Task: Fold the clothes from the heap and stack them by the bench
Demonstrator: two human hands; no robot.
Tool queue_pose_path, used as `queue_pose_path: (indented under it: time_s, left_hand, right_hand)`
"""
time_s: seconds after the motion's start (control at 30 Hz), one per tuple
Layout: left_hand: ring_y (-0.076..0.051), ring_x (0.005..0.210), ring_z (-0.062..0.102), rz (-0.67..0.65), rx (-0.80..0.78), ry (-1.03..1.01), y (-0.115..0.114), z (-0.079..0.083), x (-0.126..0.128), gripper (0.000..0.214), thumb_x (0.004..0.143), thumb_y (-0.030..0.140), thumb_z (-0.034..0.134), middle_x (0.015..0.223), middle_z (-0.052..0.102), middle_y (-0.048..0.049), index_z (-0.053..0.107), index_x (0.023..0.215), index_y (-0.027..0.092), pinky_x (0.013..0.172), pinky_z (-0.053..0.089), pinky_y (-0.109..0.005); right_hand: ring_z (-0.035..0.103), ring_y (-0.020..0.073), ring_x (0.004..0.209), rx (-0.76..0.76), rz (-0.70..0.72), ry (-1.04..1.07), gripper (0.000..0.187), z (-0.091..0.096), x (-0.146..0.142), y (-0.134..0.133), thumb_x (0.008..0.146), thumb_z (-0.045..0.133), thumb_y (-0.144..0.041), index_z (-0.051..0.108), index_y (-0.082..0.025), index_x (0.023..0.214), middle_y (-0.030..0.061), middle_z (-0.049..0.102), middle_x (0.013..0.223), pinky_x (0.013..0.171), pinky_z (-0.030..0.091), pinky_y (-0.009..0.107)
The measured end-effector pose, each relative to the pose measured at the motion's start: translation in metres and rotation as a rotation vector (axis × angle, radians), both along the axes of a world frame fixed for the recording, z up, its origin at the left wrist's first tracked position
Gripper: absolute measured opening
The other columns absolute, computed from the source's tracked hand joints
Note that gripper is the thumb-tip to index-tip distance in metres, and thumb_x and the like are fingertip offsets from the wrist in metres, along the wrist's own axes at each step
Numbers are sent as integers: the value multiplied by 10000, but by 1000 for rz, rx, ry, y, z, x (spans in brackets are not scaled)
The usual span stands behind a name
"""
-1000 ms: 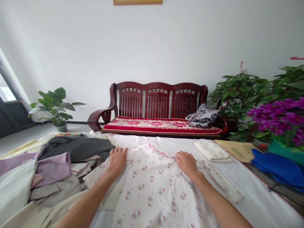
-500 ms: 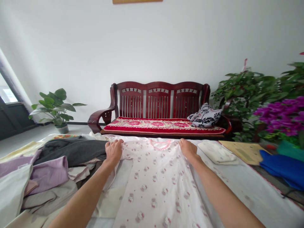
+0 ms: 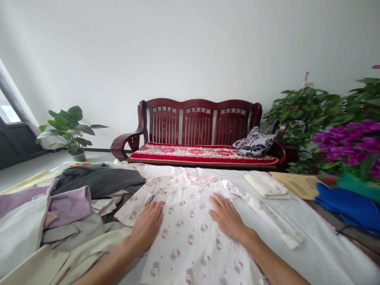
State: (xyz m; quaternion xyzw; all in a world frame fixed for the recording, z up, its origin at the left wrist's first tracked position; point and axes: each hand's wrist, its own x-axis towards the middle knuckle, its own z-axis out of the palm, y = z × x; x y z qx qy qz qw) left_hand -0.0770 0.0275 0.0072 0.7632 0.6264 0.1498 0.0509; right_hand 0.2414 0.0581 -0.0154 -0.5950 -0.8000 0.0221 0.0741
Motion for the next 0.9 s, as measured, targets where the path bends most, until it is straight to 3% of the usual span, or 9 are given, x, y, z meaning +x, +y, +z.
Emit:
queue_pose_path:
  time_s: [0.17,0.27,0.4,0.57,0.7,0.8,0.9]
  left_hand:
    - [-208,1040,668,5,-111,-76,-31,3,-13,369,979,309,348,1159,697,-53,532,1296,265,847,453,-287]
    - [-202,955,698,3,-179,-103,-39,10,-31,326,974,345,354,989,751,-12,607,1171,289,767,441,-266]
    - [-224,802,692,31,-215,98,-51,22,-65,247,880,307,469,802,733,-14,687,993,275,691,419,-286]
    - [-279,1031,662,69,-244,337,-69,39,-84,368,786,157,523,1068,728,-65,697,1089,273,823,456,-354]
    - [-301,1081,626,14,-200,407,-77,50,-57,375,824,125,514,1129,686,-106,697,1135,227,902,470,-423]
    - [-294,1115,610,-75,-96,349,-75,52,-16,343,888,157,493,1204,655,-101,685,1159,239,935,484,-449]
    - [-261,1239,562,-262,-34,176,-70,46,30,345,943,240,505,1344,605,-79,621,1266,269,1045,454,-425]
  right_hand:
    - [265,261,1485,-28,-9,16,562,0,10,-4,998,300,-420,403,-193,1502,121,330,1596,1204,221,488]
    - [272,258,1482,12,5,11,558,-2,15,-9,994,318,-433,409,-211,1498,111,334,1596,1207,219,488]
    - [289,257,1475,35,19,18,561,-4,19,-15,992,332,-427,432,-175,1484,120,351,1587,1210,223,471]
    - [406,265,1407,100,23,116,506,-1,20,-16,970,393,-375,548,-144,1392,141,477,1504,1179,296,447]
    - [548,229,1267,167,-30,233,406,-4,23,-14,940,414,-263,660,-172,1249,110,625,1349,1105,388,368]
    - [597,220,1164,278,-151,242,392,-5,32,-14,908,417,-181,685,-197,1193,86,680,1242,1039,427,341]
    - [601,254,1088,368,-281,119,395,0,47,-17,878,451,-145,684,-196,1193,92,694,1176,970,444,368]
